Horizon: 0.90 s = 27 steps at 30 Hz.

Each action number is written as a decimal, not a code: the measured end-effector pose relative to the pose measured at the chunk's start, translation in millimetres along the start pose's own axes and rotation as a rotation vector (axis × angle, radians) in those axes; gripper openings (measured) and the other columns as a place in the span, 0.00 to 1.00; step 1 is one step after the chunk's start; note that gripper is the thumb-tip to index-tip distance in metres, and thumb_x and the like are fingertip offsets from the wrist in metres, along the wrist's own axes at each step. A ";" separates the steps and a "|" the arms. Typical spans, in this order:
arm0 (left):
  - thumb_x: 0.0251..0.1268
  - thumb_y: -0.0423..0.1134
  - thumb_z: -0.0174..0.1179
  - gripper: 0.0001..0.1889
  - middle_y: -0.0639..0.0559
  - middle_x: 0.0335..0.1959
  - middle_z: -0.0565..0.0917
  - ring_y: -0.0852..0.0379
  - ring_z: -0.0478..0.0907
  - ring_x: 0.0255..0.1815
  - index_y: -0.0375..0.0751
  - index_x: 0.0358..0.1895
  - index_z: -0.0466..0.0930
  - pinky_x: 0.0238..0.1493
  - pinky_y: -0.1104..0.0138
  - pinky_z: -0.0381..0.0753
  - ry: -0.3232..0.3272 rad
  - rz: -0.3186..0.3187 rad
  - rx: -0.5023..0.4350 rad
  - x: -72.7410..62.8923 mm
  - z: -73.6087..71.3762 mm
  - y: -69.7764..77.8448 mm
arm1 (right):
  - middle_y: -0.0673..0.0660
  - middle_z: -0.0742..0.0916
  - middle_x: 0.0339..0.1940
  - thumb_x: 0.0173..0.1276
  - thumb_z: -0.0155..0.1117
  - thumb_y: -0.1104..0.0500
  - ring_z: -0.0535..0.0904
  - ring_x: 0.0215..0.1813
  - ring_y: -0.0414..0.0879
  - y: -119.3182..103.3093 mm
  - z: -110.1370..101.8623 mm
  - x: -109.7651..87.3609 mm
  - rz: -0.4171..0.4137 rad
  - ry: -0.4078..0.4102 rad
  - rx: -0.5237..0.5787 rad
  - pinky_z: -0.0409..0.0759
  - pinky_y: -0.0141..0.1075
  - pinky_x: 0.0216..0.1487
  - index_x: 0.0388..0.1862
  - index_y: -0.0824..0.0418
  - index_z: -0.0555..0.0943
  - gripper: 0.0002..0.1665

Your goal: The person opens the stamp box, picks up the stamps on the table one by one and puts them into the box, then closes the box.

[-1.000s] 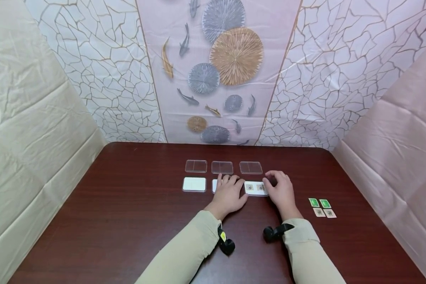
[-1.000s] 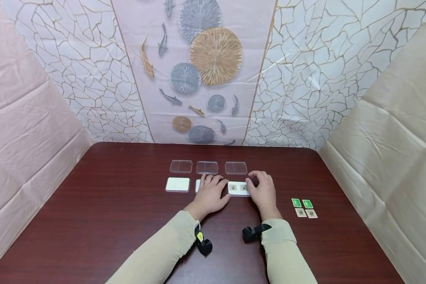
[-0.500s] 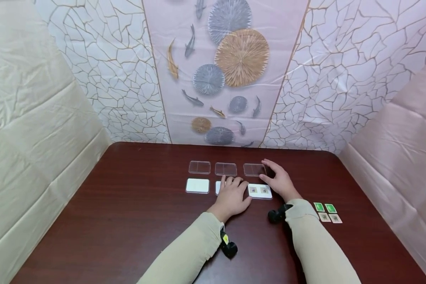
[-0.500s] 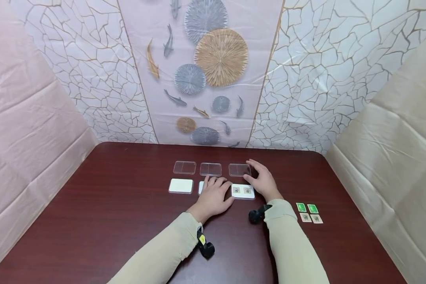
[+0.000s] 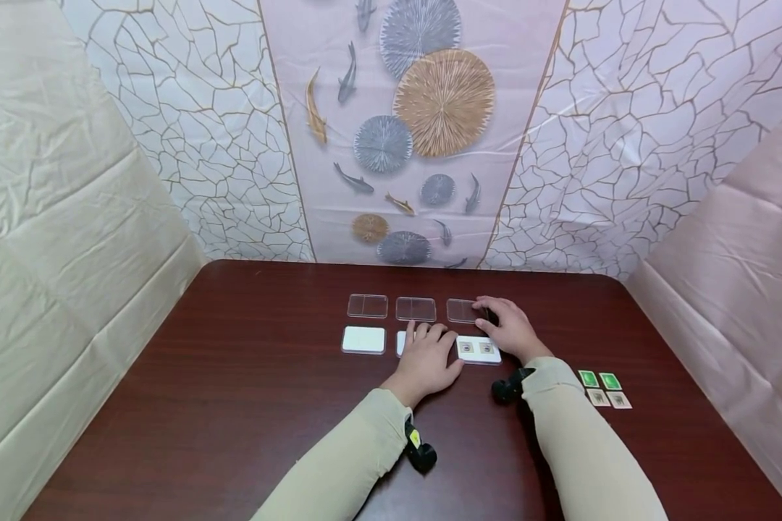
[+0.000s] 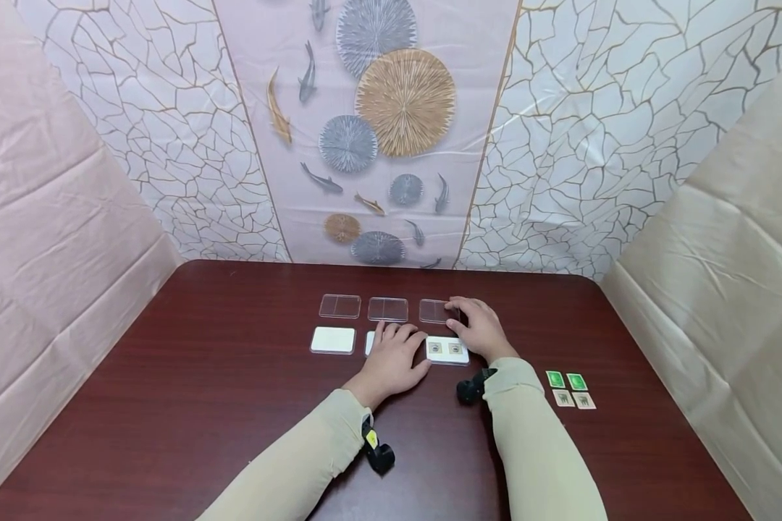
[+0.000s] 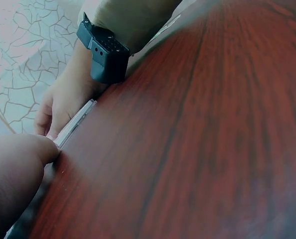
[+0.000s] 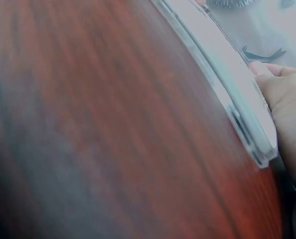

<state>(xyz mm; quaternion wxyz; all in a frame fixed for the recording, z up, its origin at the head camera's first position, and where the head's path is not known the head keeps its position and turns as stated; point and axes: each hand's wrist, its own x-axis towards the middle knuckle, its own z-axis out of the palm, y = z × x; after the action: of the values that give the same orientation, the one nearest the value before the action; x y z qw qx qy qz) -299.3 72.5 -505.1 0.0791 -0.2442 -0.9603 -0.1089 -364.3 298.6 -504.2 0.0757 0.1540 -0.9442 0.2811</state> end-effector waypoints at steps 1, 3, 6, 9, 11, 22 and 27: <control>0.72 0.62 0.52 0.28 0.54 0.67 0.73 0.49 0.65 0.70 0.56 0.69 0.74 0.77 0.43 0.46 -0.002 -0.001 0.000 0.0 -0.5 0.0 | 0.61 0.76 0.71 0.74 0.64 0.57 0.63 0.74 0.63 0.1 -0.3 -0.4 -0.004 0.004 0.010 0.57 0.63 0.72 0.63 0.60 0.79 0.21; 0.72 0.62 0.52 0.28 0.54 0.68 0.73 0.49 0.65 0.70 0.56 0.69 0.74 0.77 0.43 0.46 -0.004 -0.002 0.002 -0.1 -1.2 0.1 | 0.61 0.77 0.70 0.74 0.64 0.58 0.64 0.73 0.63 0.8 -0.4 -1.3 -0.002 0.013 0.039 0.58 0.62 0.71 0.60 0.59 0.80 0.18; 0.72 0.62 0.52 0.28 0.54 0.68 0.73 0.48 0.65 0.70 0.56 0.69 0.74 0.77 0.43 0.46 -0.007 -0.004 0.003 -0.4 -2.0 0.4 | 0.64 0.78 0.68 0.74 0.63 0.59 0.66 0.72 0.63 3.0 -1.2 -2.7 0.002 0.031 0.110 0.60 0.61 0.71 0.56 0.61 0.80 0.15; 0.72 0.62 0.52 0.28 0.54 0.68 0.73 0.48 0.64 0.70 0.56 0.70 0.74 0.78 0.44 0.46 -0.008 -0.004 0.003 -0.5 -1.6 0.7 | 0.67 0.79 0.66 0.75 0.63 0.60 0.69 0.70 0.64 5.4 -2.7 -4.4 0.006 0.054 0.191 0.63 0.60 0.69 0.53 0.63 0.79 0.12; 0.72 0.62 0.52 0.28 0.55 0.68 0.73 0.49 0.64 0.71 0.56 0.70 0.74 0.77 0.44 0.46 -0.008 -0.003 0.005 -0.5 -1.1 0.7 | 0.67 0.79 0.65 0.75 0.62 0.60 0.71 0.69 0.63 5.8 -4.1 -6.7 0.017 0.061 0.228 0.64 0.59 0.68 0.52 0.63 0.78 0.11; 0.72 0.62 0.53 0.28 0.54 0.67 0.74 0.48 0.65 0.70 0.56 0.69 0.75 0.77 0.43 0.47 0.009 -0.002 0.008 -0.2 -0.4 0.8 | 0.66 0.81 0.62 0.73 0.65 0.62 0.72 0.68 0.61 2.5 -6.8 -25.1 0.005 0.101 0.288 0.62 0.56 0.70 0.50 0.65 0.78 0.11; 0.72 0.62 0.52 0.28 0.54 0.68 0.74 0.48 0.65 0.70 0.55 0.69 0.75 0.77 0.43 0.47 0.006 -0.003 0.014 -0.7 -1.1 0.4 | 0.66 0.81 0.63 0.72 0.66 0.62 0.72 0.68 0.61 -2.0 -7.6 -35.2 0.004 0.087 0.284 0.62 0.57 0.69 0.50 0.64 0.78 0.11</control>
<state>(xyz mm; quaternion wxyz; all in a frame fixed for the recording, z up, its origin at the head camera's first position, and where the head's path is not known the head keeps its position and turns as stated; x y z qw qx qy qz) -298.5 72.2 -504.2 0.0835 -0.2420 -0.9612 -0.1031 -330.1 310.0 -504.9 0.0932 0.1489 -0.8910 0.4186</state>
